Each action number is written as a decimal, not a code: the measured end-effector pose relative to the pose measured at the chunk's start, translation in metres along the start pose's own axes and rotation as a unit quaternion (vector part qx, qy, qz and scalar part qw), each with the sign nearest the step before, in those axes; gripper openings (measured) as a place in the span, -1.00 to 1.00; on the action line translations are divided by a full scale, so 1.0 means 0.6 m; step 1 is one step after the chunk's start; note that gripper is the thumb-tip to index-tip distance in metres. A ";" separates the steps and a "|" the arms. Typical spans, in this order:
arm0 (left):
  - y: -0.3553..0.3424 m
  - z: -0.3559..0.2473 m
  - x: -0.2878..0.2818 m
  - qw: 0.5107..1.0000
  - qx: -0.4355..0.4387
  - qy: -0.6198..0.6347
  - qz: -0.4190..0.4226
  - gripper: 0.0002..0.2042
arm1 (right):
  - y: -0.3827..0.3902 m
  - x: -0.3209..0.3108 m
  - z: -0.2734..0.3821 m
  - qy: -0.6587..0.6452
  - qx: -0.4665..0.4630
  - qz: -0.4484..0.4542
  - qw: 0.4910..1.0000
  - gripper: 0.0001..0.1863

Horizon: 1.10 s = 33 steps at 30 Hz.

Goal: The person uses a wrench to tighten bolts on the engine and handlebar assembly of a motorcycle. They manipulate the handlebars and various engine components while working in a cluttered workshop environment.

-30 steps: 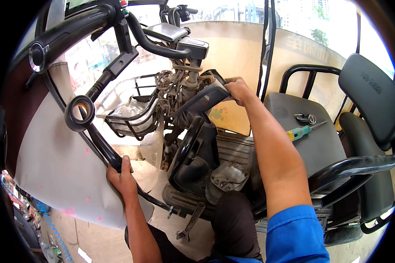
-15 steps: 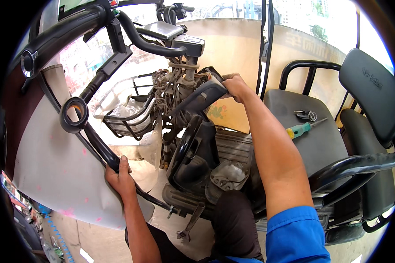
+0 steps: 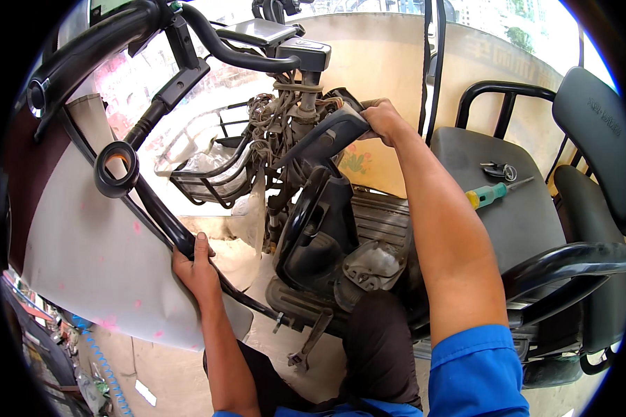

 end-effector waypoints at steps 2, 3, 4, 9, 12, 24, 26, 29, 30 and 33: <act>0.004 -0.005 -0.002 1.000 -0.003 -0.015 -0.015 -0.82 | -0.001 0.000 -0.002 0.006 0.001 -0.006 1.000 -0.74; 0.008 -0.008 -0.002 0.999 -0.005 -0.022 -0.023 -0.82 | 0.001 0.002 -0.001 0.007 0.001 -0.005 1.000 -0.75; 0.011 -0.016 -0.004 0.998 0.003 -0.058 -0.032 -0.80 | 0.004 0.003 0.001 0.007 0.001 -0.005 1.000 -0.75; 0.036 -0.042 0.011 0.997 0.028 -0.061 -0.046 -0.53 | 0.002 0.001 0.002 0.004 -0.005 0.000 1.000 -0.76; 0.048 -0.041 0.007 0.991 0.046 -0.117 -0.043 -0.41 | 0.000 0.003 0.000 -0.001 -0.009 0.000 1.000 -0.76; 0.113 -0.065 -0.015 0.991 0.043 -0.124 -0.034 -0.40 | -0.004 -0.002 -0.007 -0.004 -0.007 0.009 1.000 -0.71; 0.123 -0.074 -0.016 0.986 0.073 -0.145 -0.036 -0.43 | -0.006 -0.003 -0.008 0.000 -0.002 0.010 1.000 -0.71; 0.135 -0.084 -0.004 0.981 0.125 -0.144 -0.033 -0.49 | -0.008 0.001 -0.010 -0.015 -0.009 0.019 1.000 -0.72; 0.135 -0.089 0.005 0.981 0.142 -0.131 -0.019 -0.52 | -0.010 -0.002 -0.011 -0.017 -0.009 0.017 1.000 -0.72; 0.117 -0.118 0.041 0.975 0.163 -0.141 0.045 -0.59 | -0.008 -0.001 -0.010 -0.018 -0.008 0.018 1.000 -0.72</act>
Point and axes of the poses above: each hand's wrist, its own y-axis away from the middle knuckle, its own x-axis out of the palm, z = x × y, the point moved 7 cm from there along -y, towards the middle knuckle, and after that the axes turned 3 degrees about x, right-handed, at the moved point
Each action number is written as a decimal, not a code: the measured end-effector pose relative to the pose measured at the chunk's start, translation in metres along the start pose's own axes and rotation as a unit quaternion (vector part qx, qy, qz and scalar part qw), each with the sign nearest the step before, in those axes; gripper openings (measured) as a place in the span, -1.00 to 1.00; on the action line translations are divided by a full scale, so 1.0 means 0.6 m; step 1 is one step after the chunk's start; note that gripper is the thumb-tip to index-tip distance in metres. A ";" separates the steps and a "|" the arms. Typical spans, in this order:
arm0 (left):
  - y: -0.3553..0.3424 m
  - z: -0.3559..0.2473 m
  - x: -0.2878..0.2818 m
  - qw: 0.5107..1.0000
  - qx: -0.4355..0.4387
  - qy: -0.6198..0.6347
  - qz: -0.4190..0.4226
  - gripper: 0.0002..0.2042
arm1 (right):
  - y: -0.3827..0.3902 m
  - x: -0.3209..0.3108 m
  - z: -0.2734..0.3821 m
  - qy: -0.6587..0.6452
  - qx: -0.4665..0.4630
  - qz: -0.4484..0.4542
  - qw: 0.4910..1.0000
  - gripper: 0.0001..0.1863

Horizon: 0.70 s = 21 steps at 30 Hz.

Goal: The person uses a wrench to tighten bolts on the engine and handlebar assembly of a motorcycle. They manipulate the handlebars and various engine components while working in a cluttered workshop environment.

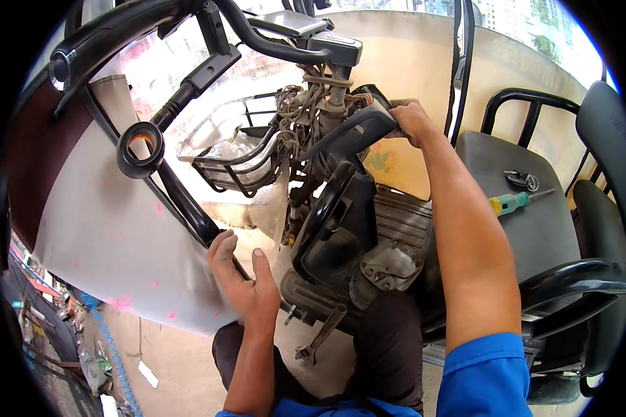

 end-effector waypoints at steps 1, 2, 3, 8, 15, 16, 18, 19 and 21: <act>-0.016 -0.007 0.016 1.000 0.006 -0.007 0.027 -0.61 | 0.003 0.000 0.002 -0.002 0.002 -0.005 1.000 -0.72; -0.031 -0.013 0.029 1.000 0.015 0.014 0.022 -0.68 | 0.005 0.001 0.003 -0.005 0.004 -0.010 1.000 -0.72; -0.046 -0.019 0.041 0.998 0.035 0.021 0.037 -0.70 | 0.008 0.005 0.005 -0.009 0.006 -0.013 1.000 -0.71; -0.116 -0.028 0.113 0.991 0.117 0.008 0.070 -0.77 | 0.004 -0.002 0.001 -0.001 0.007 -0.010 1.000 -0.71; -0.172 0.000 0.191 0.985 0.130 -0.089 0.074 -0.66 | -0.005 -0.001 -0.005 -0.007 0.002 -0.008 1.000 -0.69; -0.178 0.005 0.196 0.984 0.129 -0.102 0.063 -0.63 | -0.005 -0.001 -0.004 -0.013 0.000 -0.007 1.000 -0.70; -0.189 0.019 0.206 0.983 0.125 -0.126 0.053 -0.57 | -0.003 0.003 -0.006 -0.017 0.003 -0.005 1.000 -0.70; -0.196 0.024 0.211 0.982 0.123 -0.136 0.052 -0.54 | -0.001 0.001 -0.004 -0.015 0.006 -0.004 1.000 -0.70; -0.207 0.032 0.220 0.980 0.109 -0.158 0.060 -0.48 | -0.003 -0.002 -0.007 -0.013 0.008 -0.004 1.000 -0.70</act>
Point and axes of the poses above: each hand's wrist, its own y-axis away from the middle knuckle, its own x-axis out of the palm, z = x × y, the point moved 7 cm from there along -y, towards the middle knuckle, and after that the axes turned 3 degrees about x, right-handed, at the moved point
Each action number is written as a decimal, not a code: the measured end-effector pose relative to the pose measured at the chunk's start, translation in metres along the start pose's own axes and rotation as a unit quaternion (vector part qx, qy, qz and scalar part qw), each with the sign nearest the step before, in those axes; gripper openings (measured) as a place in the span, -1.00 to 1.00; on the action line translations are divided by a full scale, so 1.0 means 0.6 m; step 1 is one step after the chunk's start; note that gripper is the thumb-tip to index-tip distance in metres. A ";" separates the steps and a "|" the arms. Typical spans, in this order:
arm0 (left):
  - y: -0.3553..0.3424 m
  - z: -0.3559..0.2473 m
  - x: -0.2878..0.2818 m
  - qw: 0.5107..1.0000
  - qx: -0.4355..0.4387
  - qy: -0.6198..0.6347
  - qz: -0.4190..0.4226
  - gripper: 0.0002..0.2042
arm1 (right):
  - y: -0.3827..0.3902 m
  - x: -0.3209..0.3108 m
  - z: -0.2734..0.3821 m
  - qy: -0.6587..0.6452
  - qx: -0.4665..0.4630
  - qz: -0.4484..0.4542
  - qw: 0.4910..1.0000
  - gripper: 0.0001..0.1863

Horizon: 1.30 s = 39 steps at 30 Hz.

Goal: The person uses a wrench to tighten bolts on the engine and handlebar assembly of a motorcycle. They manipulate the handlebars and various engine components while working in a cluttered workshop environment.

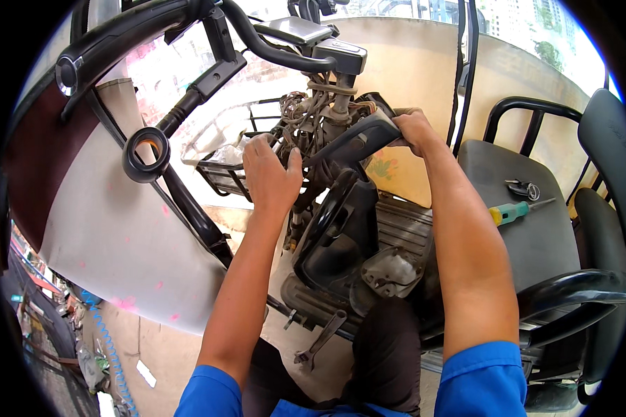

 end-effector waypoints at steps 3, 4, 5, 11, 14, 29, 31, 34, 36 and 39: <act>-0.007 0.008 0.012 0.999 -0.013 -0.032 0.011 -0.43 | -0.001 0.000 -0.001 -0.002 0.002 0.005 1.000 -0.70; -0.005 0.011 0.012 0.999 -0.013 -0.036 0.011 -0.43 | 0.000 0.002 -0.001 -0.002 0.001 0.004 1.000 -0.70; -0.005 0.010 0.013 0.999 -0.012 -0.037 0.011 -0.44 | 0.003 0.002 0.002 -0.001 -0.001 0.002 1.000 -0.71; 0.001 0.017 0.016 0.999 -0.012 -0.026 0.041 -0.46 | 0.008 0.004 0.006 0.001 -0.002 0.001 1.000 -0.72; 0.004 0.017 0.015 0.999 0.012 -0.019 0.025 -0.52 | 0.007 0.006 0.006 -0.001 -0.005 0.001 1.000 -0.72; 0.037 -0.101 -0.004 0.976 0.128 0.174 0.015 -0.65 | 0.002 0.003 -0.001 -0.011 0.003 0.004 1.000 -0.68; 0.039 -0.117 0.011 0.976 0.121 0.179 0.032 -0.56 | 0.001 0.004 -0.004 -0.019 0.006 0.007 1.000 -0.68; 0.045 -0.122 0.035 0.969 0.086 0.219 0.078 -0.46 | 0.002 0.003 -0.002 -0.020 0.006 0.006 1.000 -0.68; 0.046 -0.127 0.038 0.970 0.087 0.212 0.076 -0.47 | 0.003 0.002 -0.002 -0.016 -0.002 0.005 1.000 -0.67; 0.042 -0.131 0.041 0.971 0.081 0.213 0.065 -0.48 | 0.003 0.002 0.001 -0.016 -0.002 0.001 1.000 -0.67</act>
Point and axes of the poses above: each hand's wrist, its own y-axis away from the middle knuckle, its own x-axis out of the palm, z = x × y, the point moved 7 cm from there along -y, towards the middle knuckle, and after that the axes turned 3 degrees about x, right-handed, at the moved point
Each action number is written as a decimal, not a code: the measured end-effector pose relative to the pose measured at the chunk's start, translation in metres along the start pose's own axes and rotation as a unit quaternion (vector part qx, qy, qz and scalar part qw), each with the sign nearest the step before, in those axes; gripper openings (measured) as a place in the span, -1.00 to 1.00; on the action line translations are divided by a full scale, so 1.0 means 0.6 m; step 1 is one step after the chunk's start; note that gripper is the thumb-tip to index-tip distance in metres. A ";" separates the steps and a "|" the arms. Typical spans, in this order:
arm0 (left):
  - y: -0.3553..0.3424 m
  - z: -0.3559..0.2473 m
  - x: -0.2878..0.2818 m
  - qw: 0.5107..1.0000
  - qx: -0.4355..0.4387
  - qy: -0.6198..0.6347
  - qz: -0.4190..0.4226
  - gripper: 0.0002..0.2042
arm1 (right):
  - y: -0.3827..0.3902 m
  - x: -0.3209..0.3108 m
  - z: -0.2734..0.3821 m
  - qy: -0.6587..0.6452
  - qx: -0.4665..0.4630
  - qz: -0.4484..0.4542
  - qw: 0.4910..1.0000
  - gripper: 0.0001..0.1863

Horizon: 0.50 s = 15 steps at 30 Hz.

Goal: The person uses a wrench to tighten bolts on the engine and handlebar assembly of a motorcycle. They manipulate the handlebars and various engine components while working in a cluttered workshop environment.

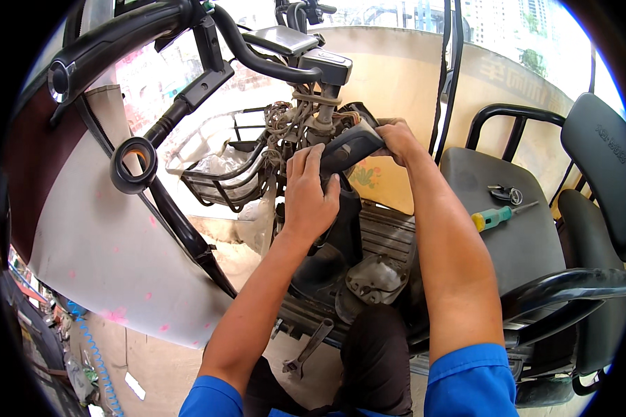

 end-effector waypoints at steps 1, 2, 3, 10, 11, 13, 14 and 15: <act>0.001 0.001 0.001 1.000 -0.004 -0.001 0.000 -0.48 | 0.001 0.001 0.000 -0.001 0.000 0.000 1.000 -0.67; 0.001 0.002 0.000 1.000 -0.006 -0.002 0.000 -0.48 | 0.005 0.004 0.002 -0.004 -0.001 0.000 1.000 -0.68; 0.001 0.002 0.000 1.000 -0.009 -0.003 0.000 -0.48 | 0.007 0.005 0.004 -0.006 -0.002 0.000 1.000 -0.68; 0.004 0.004 0.000 1.000 -0.011 0.001 0.005 -0.47 | 0.003 0.002 0.001 -0.001 0.004 -0.008 1.000 -0.68; 0.005 0.003 0.001 1.000 -0.013 0.002 0.004 -0.47 | 0.003 0.002 0.000 -0.001 0.005 -0.010 1.000 -0.69; 0.005 0.001 0.002 1.000 -0.012 0.000 -0.001 -0.47 | 0.003 0.000 0.001 0.001 0.004 -0.010 1.000 -0.69; 0.007 0.001 0.003 1.000 -0.010 -0.004 -0.005 -0.47 | 0.003 0.001 0.001 0.004 0.004 -0.009 1.000 -0.69; 0.007 0.000 0.004 1.000 -0.008 -0.008 -0.009 -0.47 | 0.003 0.002 0.002 0.006 0.004 -0.007 1.000 -0.69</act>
Point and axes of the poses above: each hand's wrist, its own y-axis away from the middle knuckle, its own x-axis out of the palm, z = x × y, the point moved 7 cm from there along -y, towards the middle knuckle, and after that the axes turned 3 degrees about x, right-handed, at the moved point
